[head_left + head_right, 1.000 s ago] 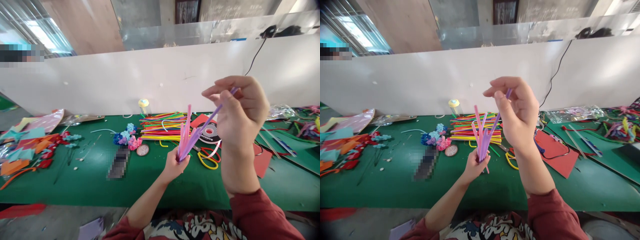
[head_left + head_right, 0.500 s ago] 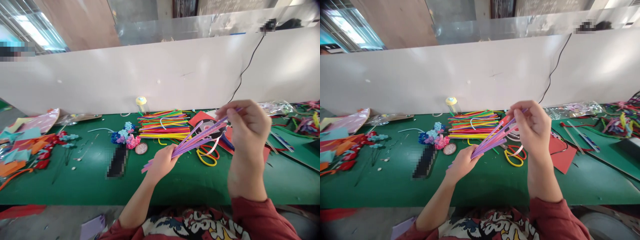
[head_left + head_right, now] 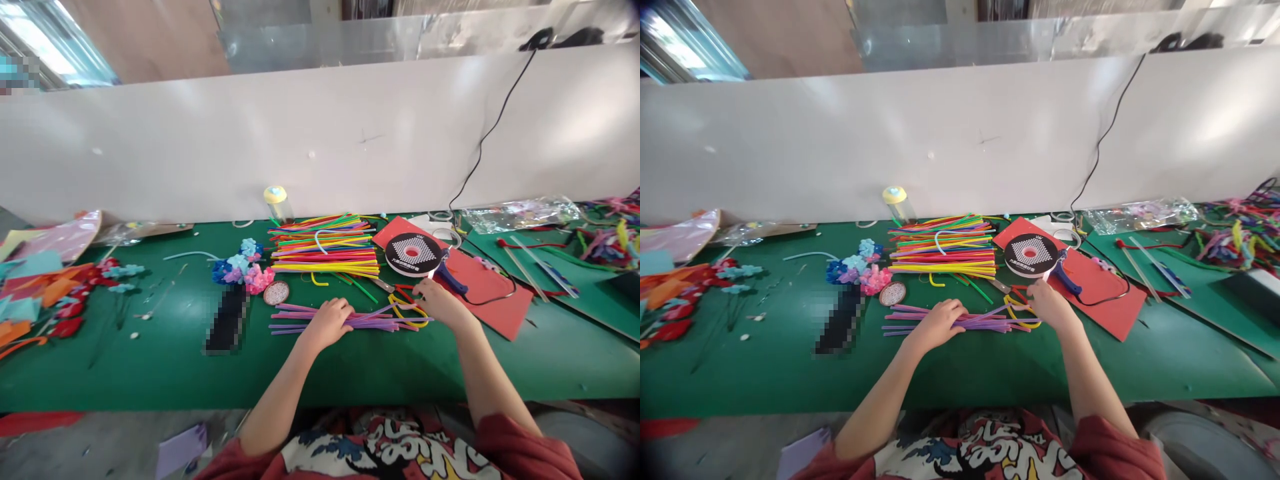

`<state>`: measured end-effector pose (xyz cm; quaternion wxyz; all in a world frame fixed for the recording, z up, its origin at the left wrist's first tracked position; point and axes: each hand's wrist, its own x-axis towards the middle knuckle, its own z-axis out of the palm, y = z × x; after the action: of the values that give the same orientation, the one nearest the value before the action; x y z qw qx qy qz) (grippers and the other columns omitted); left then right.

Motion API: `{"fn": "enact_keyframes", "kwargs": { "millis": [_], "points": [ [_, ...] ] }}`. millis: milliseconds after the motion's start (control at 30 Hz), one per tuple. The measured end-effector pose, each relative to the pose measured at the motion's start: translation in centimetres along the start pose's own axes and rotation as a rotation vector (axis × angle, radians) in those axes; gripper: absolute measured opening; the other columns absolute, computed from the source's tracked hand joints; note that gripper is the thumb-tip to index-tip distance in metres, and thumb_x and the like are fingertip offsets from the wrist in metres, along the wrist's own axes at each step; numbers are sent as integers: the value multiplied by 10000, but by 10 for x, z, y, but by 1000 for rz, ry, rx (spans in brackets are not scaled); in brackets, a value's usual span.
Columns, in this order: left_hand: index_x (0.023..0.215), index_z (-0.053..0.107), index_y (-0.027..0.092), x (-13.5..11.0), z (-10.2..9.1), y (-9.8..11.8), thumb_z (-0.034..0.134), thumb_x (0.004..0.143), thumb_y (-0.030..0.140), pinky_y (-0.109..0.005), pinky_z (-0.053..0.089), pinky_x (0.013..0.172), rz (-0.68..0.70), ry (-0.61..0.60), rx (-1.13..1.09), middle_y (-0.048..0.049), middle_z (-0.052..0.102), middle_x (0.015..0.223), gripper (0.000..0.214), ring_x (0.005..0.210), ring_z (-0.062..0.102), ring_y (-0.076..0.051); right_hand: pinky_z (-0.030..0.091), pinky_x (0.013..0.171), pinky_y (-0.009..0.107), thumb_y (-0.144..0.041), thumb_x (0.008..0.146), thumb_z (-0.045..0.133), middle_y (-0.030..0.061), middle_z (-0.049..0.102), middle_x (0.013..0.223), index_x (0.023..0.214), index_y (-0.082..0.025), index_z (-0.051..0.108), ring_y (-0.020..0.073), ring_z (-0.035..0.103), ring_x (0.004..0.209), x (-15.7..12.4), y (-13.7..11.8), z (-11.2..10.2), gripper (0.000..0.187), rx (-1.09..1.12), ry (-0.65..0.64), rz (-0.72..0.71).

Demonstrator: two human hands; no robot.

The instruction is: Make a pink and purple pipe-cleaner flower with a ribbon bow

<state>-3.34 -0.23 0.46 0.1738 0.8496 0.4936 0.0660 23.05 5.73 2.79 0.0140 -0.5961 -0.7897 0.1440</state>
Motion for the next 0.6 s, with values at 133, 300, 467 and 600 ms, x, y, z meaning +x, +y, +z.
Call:
{"fn": "enact_keyframes", "kwargs": {
  "millis": [133,300,467,600],
  "points": [
    [994,547,196,-1,5,-2,594,765,231,-327,427,810,41,51,-38,-48,568,988,237,947,521,-199,461,665,309,-213,788,493,135,628,759,676,-119,631,236,618,774,-7,17,9,201,-65,-3,108],
    [925,566,186,-5,8,-5,572,782,229,-337,424,827,44,126,-60,-55,571,960,150,936,511,-197,445,598,354,-161,787,458,192,617,770,739,-89,622,277,616,724,-21,38,-1,185,-135,64,240],
    [810,580,169,-7,9,-7,532,794,171,-326,429,764,73,122,-48,-42,595,846,51,844,533,-185,443,713,313,-125,790,445,152,608,905,863,-117,618,231,595,844,-17,17,1,188,-85,95,32],
    [817,585,158,-6,11,-7,450,817,126,-324,419,743,88,142,-23,-56,597,831,139,827,537,-185,433,754,284,-144,786,492,101,618,877,865,-131,621,192,571,857,-4,-20,15,152,-16,79,-254]
  ]
}}
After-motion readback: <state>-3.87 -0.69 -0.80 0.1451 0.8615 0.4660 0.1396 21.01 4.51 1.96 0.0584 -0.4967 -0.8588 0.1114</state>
